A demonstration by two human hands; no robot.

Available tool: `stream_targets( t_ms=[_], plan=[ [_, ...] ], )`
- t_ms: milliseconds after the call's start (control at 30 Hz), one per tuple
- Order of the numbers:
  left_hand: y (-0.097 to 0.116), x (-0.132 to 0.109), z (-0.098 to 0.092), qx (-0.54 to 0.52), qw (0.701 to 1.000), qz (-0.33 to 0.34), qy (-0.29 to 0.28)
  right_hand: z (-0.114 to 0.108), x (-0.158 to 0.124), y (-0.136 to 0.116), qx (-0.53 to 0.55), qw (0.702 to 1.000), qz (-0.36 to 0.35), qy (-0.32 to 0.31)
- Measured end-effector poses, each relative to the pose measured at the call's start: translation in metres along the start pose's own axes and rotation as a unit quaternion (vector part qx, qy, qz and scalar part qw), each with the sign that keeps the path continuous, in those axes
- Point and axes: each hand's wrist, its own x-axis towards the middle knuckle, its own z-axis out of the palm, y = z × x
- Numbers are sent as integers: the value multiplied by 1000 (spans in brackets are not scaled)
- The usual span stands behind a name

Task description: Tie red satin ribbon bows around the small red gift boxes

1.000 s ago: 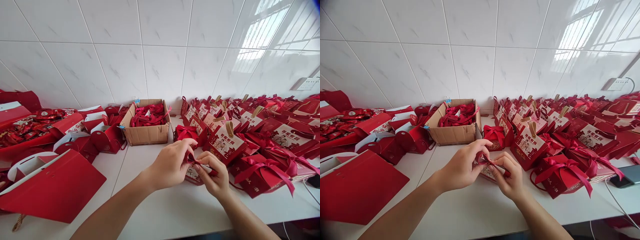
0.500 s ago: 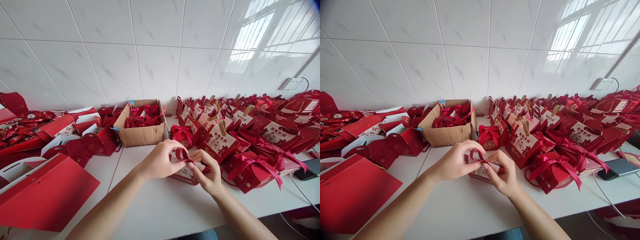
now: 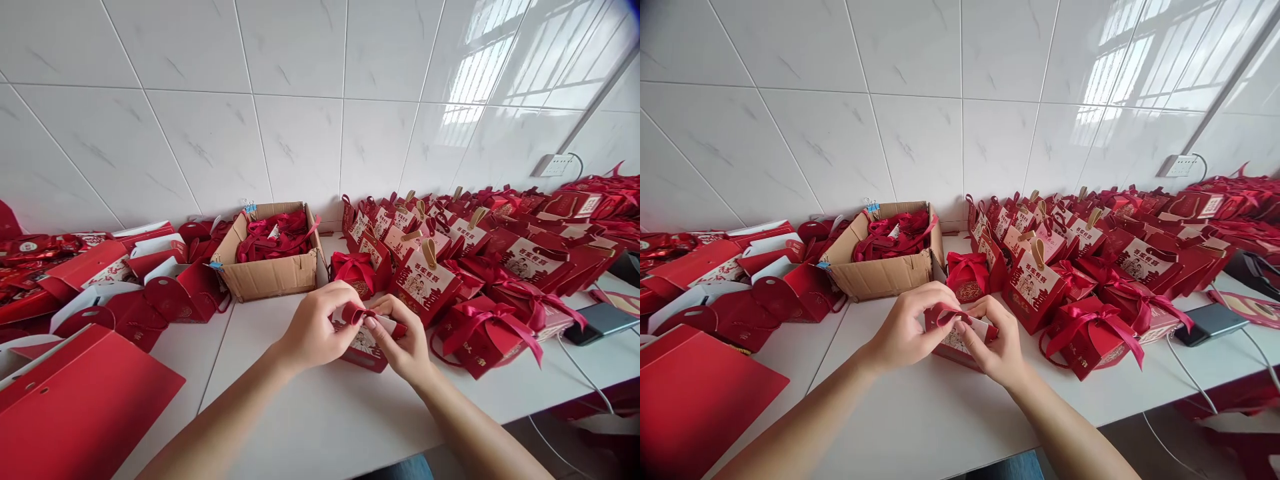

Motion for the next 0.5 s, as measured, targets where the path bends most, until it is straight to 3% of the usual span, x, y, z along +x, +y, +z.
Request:
stream_targets(
  t_ms=[400, 500],
  plan=[
    [-4, -1, 4, 32, 999, 23, 25, 2, 1, 3, 45, 999, 20, -2],
    [-2, 0, -2, 44, 999, 6, -2, 2, 0, 4, 40, 999, 16, -3]
  ],
)
